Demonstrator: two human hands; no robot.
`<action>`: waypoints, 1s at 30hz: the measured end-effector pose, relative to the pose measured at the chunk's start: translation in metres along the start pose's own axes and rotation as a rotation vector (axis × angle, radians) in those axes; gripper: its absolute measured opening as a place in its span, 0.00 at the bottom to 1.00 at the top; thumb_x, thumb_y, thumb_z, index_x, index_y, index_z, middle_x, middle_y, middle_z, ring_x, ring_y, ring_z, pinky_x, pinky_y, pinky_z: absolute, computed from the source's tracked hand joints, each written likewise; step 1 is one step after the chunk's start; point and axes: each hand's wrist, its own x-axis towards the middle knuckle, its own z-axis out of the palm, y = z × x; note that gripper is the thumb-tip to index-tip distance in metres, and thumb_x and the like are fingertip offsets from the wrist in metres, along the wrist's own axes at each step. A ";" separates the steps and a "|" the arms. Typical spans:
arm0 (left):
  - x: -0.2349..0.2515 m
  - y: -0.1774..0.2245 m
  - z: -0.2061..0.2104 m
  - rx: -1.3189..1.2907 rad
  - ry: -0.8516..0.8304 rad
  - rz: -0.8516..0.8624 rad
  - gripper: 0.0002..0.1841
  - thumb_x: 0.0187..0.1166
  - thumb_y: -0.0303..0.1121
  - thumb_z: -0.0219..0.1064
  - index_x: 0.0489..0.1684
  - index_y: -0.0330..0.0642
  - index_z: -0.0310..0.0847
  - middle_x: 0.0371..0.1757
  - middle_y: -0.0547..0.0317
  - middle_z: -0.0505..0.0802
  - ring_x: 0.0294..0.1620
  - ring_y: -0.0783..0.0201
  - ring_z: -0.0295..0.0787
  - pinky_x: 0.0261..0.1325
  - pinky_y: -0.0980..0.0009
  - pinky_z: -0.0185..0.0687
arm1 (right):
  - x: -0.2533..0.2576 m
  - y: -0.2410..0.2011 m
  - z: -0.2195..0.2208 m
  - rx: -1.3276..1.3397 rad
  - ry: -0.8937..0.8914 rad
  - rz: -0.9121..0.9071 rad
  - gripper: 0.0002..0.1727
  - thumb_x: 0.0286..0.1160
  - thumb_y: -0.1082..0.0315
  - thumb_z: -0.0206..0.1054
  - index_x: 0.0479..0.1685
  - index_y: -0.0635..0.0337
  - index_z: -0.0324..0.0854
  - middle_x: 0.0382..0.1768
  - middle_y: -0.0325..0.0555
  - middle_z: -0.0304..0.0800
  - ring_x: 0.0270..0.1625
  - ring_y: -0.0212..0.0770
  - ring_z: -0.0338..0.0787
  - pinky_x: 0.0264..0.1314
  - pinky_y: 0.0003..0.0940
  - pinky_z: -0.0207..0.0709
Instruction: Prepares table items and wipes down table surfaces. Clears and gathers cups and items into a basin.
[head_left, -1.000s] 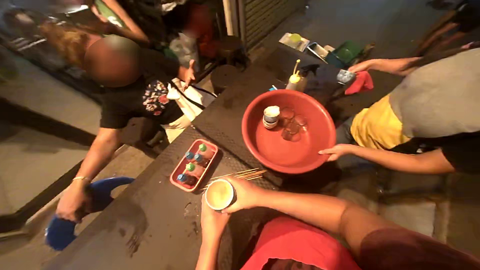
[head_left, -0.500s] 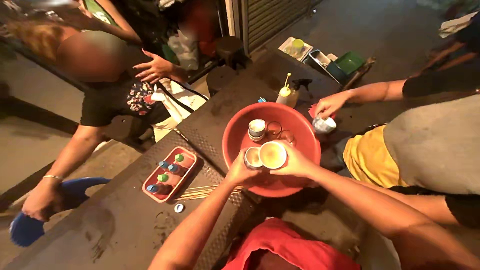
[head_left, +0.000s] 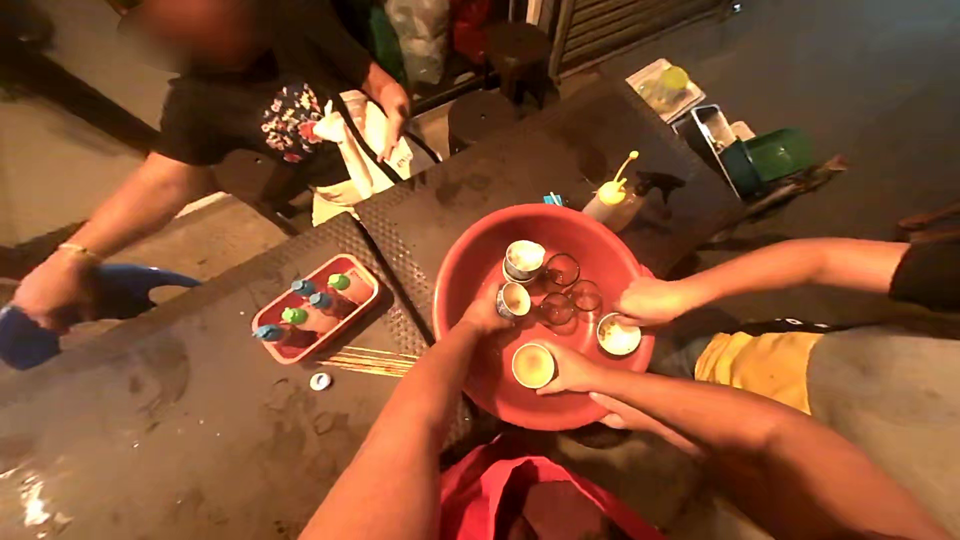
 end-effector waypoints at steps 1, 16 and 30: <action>0.001 -0.001 0.000 0.006 0.008 -0.016 0.55 0.58 0.33 0.87 0.91 0.49 0.53 0.72 0.34 0.84 0.72 0.37 0.83 0.74 0.36 0.76 | 0.008 0.007 0.000 -0.032 -0.029 -0.015 0.56 0.43 0.66 0.92 0.84 0.61 0.67 0.78 0.57 0.76 0.81 0.46 0.77 0.86 0.43 0.69; -0.131 0.028 -0.057 0.110 0.276 0.175 0.37 0.79 0.37 0.72 0.89 0.39 0.63 0.84 0.41 0.75 0.86 0.46 0.68 0.87 0.51 0.64 | 0.051 -0.005 0.011 -0.549 -0.035 0.211 0.58 0.48 0.62 0.91 0.87 0.66 0.63 0.81 0.68 0.71 0.85 0.65 0.70 0.88 0.59 0.62; -0.282 -0.222 -0.056 0.263 0.388 -0.347 0.43 0.75 0.40 0.73 0.94 0.52 0.56 0.96 0.45 0.51 0.96 0.38 0.41 0.91 0.38 0.43 | 0.131 -0.194 0.180 -0.607 -0.200 0.135 0.43 0.78 0.52 0.73 0.93 0.49 0.58 0.93 0.53 0.53 0.91 0.58 0.61 0.89 0.58 0.60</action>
